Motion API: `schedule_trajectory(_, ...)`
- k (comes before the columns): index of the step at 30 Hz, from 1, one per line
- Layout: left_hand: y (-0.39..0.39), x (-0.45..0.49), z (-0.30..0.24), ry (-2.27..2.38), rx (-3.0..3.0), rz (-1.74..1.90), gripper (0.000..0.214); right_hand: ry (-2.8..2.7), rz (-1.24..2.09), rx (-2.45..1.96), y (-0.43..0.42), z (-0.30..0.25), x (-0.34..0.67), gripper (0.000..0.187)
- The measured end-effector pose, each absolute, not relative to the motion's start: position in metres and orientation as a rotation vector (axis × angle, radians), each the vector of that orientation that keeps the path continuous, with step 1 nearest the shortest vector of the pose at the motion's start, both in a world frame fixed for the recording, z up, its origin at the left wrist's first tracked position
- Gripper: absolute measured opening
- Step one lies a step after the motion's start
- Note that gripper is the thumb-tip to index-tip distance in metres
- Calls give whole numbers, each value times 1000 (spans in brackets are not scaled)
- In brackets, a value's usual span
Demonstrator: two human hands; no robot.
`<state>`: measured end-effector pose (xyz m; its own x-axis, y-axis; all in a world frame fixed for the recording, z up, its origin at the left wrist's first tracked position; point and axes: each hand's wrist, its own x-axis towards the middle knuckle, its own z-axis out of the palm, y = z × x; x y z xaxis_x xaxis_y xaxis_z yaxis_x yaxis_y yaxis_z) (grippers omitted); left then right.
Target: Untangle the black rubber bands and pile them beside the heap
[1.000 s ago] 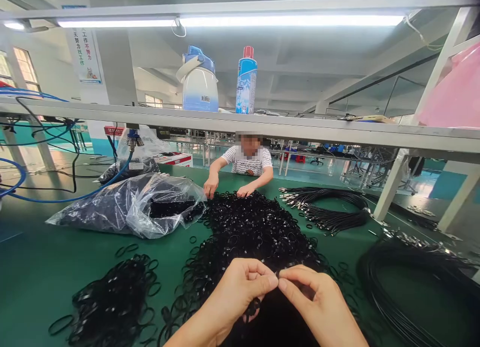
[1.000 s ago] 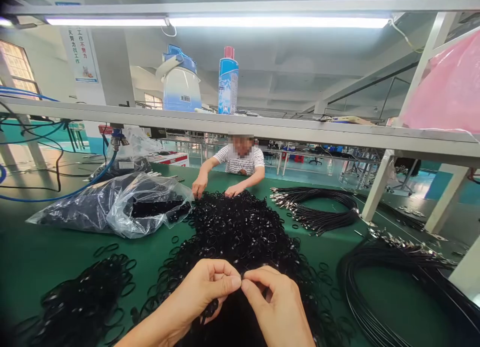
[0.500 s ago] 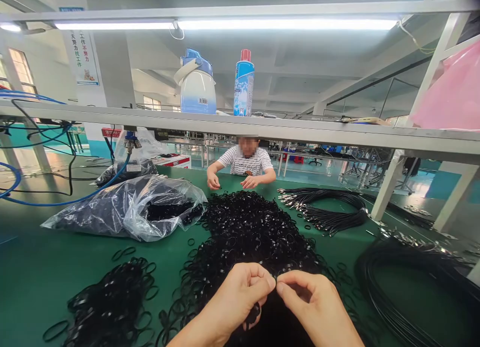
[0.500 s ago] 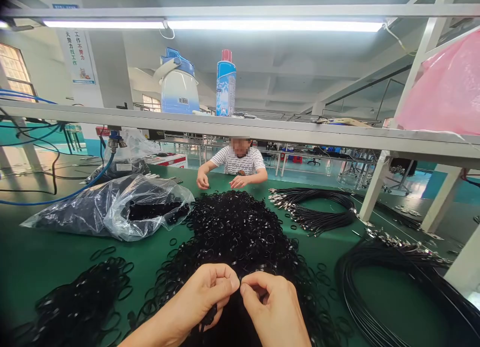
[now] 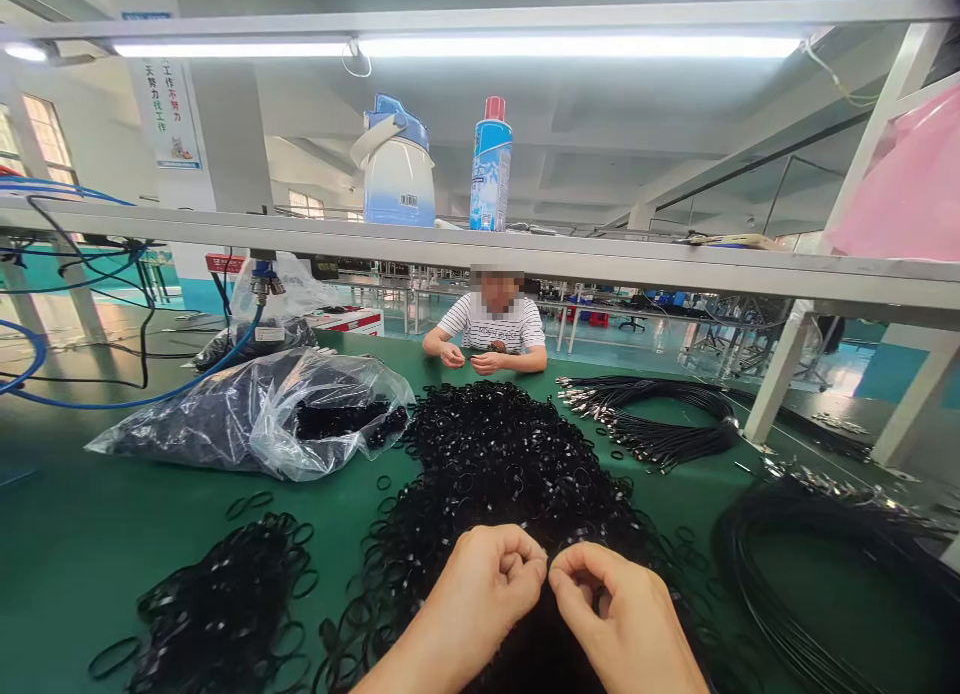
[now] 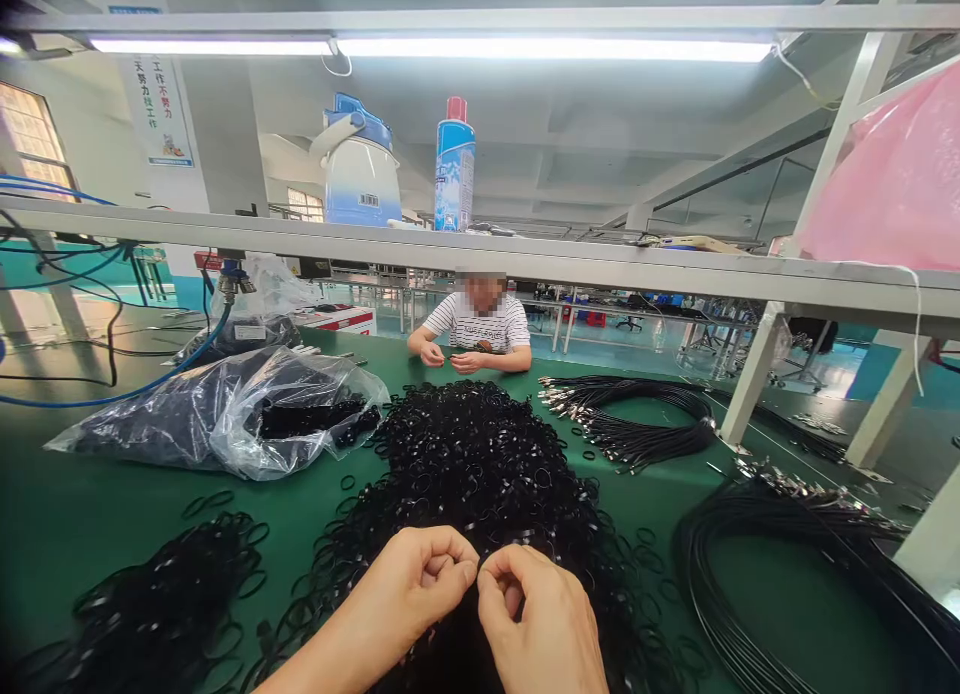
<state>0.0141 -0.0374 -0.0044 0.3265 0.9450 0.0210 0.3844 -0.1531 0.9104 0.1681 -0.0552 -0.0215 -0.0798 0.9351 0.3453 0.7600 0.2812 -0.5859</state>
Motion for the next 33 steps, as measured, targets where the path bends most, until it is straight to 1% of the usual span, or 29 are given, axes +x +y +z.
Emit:
schedule_trajectory(4,-37,13,-6,1259,1863,825,21,-1871,299,-1516,-54,-29,165,19)
schedule_trajectory(10,-38,12,-8,1291,1943,791,20,-1839,173,-1478,-50,-42,160,19)
schedule_trajectory(16,-42,16,-6,1318,2040,773,20,-1837,131,-1468,-51,-44,160,17)
schedule_trajectory(20,-44,19,-6,1335,2014,783,19,-1803,184,-1447,-51,-42,159,16)
schedule_trajectory(25,-34,11,-9,1346,1874,938,17,-1688,465,-1383,-47,-36,171,13)
schedule_trajectory(28,-24,3,-11,1346,1782,948,15,-1590,576,-1369,-45,-31,180,16)
schedule_trajectory(31,-18,-2,-12,1342,1717,962,14,-1557,540,-1432,-45,-27,188,20)
schedule_trajectory(33,-17,-2,-13,1319,1657,957,16,-1637,427,-1575,-44,-27,193,24)
